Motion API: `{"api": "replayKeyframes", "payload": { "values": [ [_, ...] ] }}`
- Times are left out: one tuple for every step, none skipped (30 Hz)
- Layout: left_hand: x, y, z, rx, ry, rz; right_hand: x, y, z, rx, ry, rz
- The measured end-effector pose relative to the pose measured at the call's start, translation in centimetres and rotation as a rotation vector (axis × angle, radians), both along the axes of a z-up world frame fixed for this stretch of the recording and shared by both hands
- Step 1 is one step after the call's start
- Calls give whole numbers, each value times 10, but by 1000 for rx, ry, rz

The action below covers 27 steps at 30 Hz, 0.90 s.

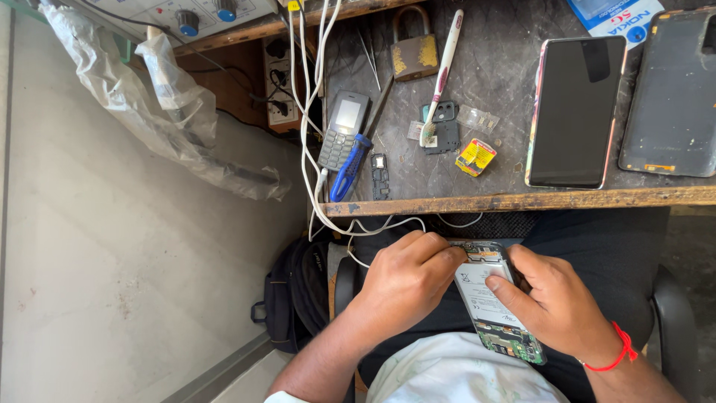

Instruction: The person uses a soldering iron and tweezers to work on a small circuit board, then positions the board and a battery inside a mobile phone frame while connecting a white charging cable. They manipulate various disassembled phone components on a cluttered workbench.

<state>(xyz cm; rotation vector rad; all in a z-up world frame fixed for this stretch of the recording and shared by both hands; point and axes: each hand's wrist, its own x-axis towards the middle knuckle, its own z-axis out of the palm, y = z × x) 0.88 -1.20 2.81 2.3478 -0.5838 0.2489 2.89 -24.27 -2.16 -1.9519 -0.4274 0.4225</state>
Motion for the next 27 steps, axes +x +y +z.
{"api": "replayKeyframes", "payload": {
  "values": [
    [-1,1,-1,11,11,-2,-1,0,-1,-11,17,8],
    [-1,1,-1,23,17,-1,0,0,-2,-21,29,18],
    [0,3,-1,19,41,-15,1,0,-3,-31,42,28],
    [1,5,-1,16,62,-30,1,0,-4,-18,24,41],
    [3,7,0,12,83,-44,1,0,-4,-4,6,54],
    [4,9,0,-1,93,-61,1,0,-5,9,-12,64],
    [6,10,1,-14,103,-78,2,0,-6,23,-2,72],
    [8,10,1,-29,118,-97,2,-1,-7,36,13,79],
    [9,10,1,-31,139,-98,2,-1,-8,48,28,85],
    [10,10,1,-34,161,-100,1,-2,-9,44,30,90],
    [11,10,1,-36,183,-101,1,-2,-10,39,31,94],
    [11,10,2,-33,190,-89,1,-3,-10,35,33,100],
    [10,9,3,-30,197,-77,2,-3,-10,42,59,94],
    [10,9,4,-27,206,-66,1,-3,-11,50,86,89],
    [8,9,5,-60,208,-50,1,-3,-10,58,113,83],
    [7,9,7,-92,208,-36,1,-3,-10,73,99,70],
    [6,8,8,-125,208,-22,2,-3,-9,89,84,58],
    [6,7,9,-148,155,12,2,-3,-9,106,68,44],
    [5,5,9,-172,102,46,3,-3,-8,108,90,30],
    [4,2,9,-196,51,79,2,-3,-8,110,114,16],
    [2,0,8,-170,30,103,2,-2,-7,111,138,2],
    [2,-4,6,-146,8,128,2,-1,-6,94,129,-17],
    [1,-7,4,-123,-14,153,1,1,-6,77,120,-36],
    [1,-9,2,-111,-44,171,1,2,-4,59,107,-57],
    [0,-12,0,-100,-74,189,1,4,-3,59,105,-67],
    [0,-14,-1,-90,-104,201,1,5,-1,60,102,-82],
    [0,-17,-2,-89,-129,211,1,5,1,60,100,-98]
  ]
}}
